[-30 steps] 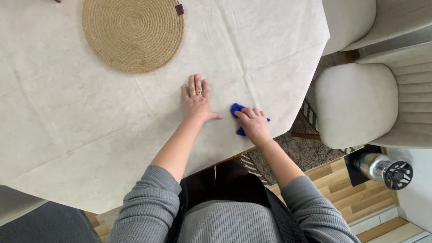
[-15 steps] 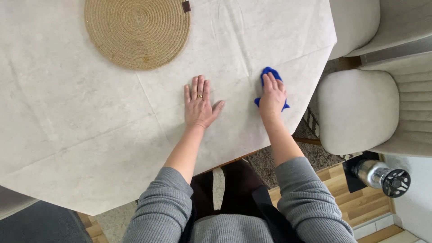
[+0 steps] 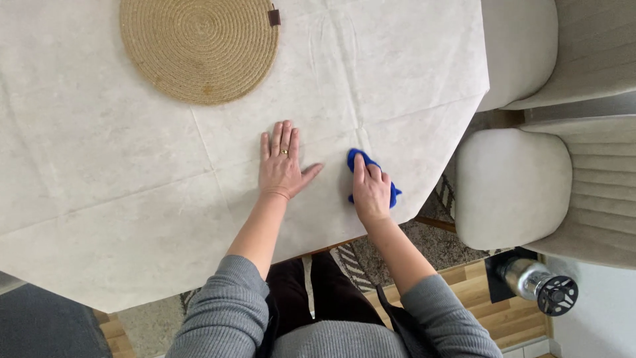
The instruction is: The person wipes a white tablecloth on a dining table using a blue cloth. They move a large blue water bottle and a glass to reach the surface, then continue wiping around the items and along the table edges.
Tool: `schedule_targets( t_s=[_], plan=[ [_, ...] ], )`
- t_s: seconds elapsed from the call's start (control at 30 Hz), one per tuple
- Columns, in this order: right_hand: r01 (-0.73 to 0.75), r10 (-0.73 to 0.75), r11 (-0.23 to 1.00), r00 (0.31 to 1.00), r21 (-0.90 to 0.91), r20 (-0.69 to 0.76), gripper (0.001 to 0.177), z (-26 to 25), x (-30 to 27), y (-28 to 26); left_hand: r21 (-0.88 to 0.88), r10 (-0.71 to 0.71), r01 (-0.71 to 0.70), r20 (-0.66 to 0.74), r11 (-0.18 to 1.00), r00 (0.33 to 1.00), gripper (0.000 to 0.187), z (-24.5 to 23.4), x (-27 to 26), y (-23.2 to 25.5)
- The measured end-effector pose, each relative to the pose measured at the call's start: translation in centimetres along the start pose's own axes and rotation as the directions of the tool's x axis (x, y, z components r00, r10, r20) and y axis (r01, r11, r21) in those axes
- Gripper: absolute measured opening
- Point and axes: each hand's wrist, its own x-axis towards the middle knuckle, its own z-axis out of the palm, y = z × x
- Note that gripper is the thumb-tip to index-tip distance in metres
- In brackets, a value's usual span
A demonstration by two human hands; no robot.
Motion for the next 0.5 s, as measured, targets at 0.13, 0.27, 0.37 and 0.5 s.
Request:
schedule_targets(
  t_s=[0.13,0.27,0.37,0.5],
  plan=[
    [0.019,-0.020,1.000,0.999,0.007,0.026,0.068,-0.1,1.4,0.9,0.006,-0.010,0.010,0.017,1.000,1.000,0.111,0.1,-0.2,0.0],
    [0.063,-0.072,0.997,0.975,0.050,0.211,0.075,-3.0,-2.5,1.6,0.021,-0.017,0.016,0.035,1.000,0.999,0.113,0.5,0.0,-0.1],
    [0.054,-0.063,0.997,0.980,0.055,0.188,0.071,-2.7,-0.6,1.5,0.010,-0.016,0.015,0.033,1.000,0.999,0.112,0.2,0.0,0.0],
    [0.083,-0.089,0.995,0.989,0.053,0.121,0.066,-0.7,2.4,2.0,0.024,-0.030,0.029,0.044,0.999,0.999,0.113,0.0,-0.1,0.0]
  ],
)
